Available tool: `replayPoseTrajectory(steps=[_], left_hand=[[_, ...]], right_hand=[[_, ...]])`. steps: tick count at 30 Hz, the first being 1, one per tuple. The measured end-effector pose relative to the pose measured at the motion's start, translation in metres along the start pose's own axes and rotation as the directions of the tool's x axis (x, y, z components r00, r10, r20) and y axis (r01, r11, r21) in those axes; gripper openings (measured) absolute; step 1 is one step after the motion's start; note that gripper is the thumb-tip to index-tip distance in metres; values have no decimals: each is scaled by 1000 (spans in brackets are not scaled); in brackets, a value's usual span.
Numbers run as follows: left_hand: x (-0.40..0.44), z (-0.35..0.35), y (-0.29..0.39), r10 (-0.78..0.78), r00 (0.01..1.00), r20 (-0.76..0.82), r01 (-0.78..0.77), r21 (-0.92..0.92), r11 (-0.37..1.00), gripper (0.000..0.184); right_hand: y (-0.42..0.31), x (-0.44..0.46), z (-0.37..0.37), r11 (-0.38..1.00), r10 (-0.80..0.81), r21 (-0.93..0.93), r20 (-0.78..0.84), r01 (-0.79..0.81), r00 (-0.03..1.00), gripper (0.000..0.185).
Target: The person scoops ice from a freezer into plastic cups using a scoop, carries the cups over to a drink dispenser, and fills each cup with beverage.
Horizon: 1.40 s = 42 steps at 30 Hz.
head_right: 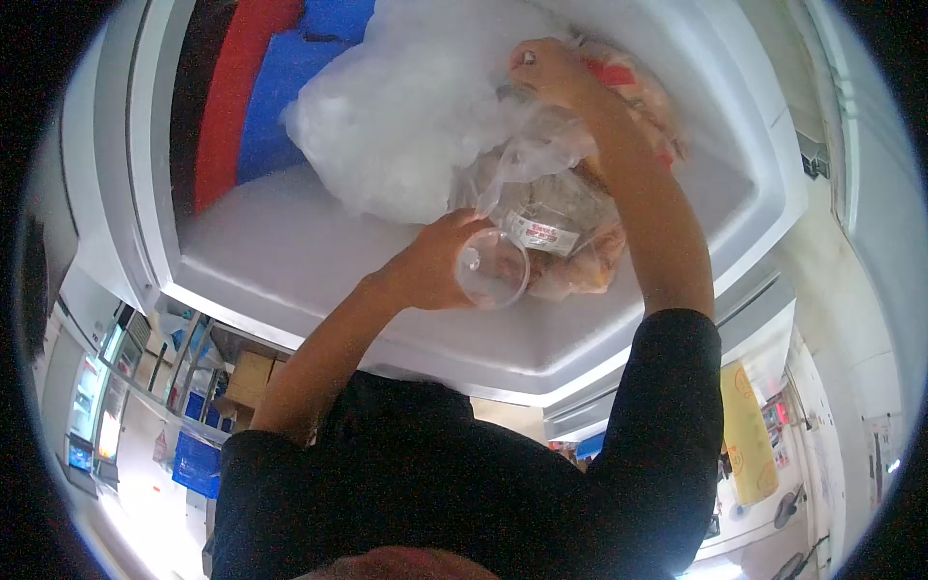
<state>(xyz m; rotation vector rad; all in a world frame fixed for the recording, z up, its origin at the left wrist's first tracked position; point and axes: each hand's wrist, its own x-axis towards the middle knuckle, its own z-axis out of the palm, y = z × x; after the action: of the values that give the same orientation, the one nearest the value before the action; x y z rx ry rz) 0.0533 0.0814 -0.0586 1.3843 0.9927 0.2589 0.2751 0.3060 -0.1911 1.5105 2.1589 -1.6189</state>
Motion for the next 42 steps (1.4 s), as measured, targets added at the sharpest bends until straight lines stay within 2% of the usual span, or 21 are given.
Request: replayPoseTrajectory(steps=[3,6,8,9,10,11,12,15,18,21,24,27,30,33,36,39,42], left_hand=[[0,-2,2,-12,1000,13,13,-12,1000,83],[2,1,5,-32,999,10,32,9,999,83],[5,-1,10,-81,996,25,80,14,997,85],[6,-2,12,-107,994,33,107,14,994,87],[6,-2,11,-103,994,30,103,9,995,87],[8,-1,10,-97,995,30,97,3,995,87],[9,-1,9,-90,995,32,90,-3,996,87],[9,-7,13,-108,991,82,111,-26,994,88],[2,-2,8,-24,999,27,25,-19,1000,86],[-2,-6,13,-113,983,143,118,-22,993,86],[-5,-5,14,-117,980,159,127,-56,990,86],[-13,-5,14,-68,991,113,84,-145,986,85],[-20,-4,9,-20,996,90,32,-135,990,84],[-37,-8,11,-42,999,-22,37,-198,980,86],[-55,-1,-6,-13,988,-155,-7,-124,992,89],[-68,1,-18,-49,955,-294,35,-54,998,88],[-65,-2,-25,-19,887,-461,72,96,993,89]], right_hand=[[-7,2,-15,960,262,81,82,-268,962,9],[30,6,-4,818,276,466,198,-338,941,11],[95,21,28,981,14,192,139,-41,990,13],[97,24,34,976,24,210,150,-56,988,14],[81,24,36,971,34,227,161,-71,986,15],[65,19,41,882,187,394,206,-257,960,15],[42,13,41,730,325,536,275,-424,905,15],[25,12,43,690,328,525,386,-498,862,14],[45,15,50,585,229,623,487,-519,843,12],[46,13,49,594,234,581,538,-557,810,14],[40,15,46,625,283,494,578,-604,765,15],[34,11,41,645,219,525,570,-556,792,17],[32,9,36,617,202,547,584,-565,786,17],[29,6,31,572,210,588,569,-572,795,18],[22,3,22,585,191,624,514,-517,836,18],[8,-4,12,558,194,666,475,-495,858,17],[2,-14,3,507,162,740,423,-443,891,16]])
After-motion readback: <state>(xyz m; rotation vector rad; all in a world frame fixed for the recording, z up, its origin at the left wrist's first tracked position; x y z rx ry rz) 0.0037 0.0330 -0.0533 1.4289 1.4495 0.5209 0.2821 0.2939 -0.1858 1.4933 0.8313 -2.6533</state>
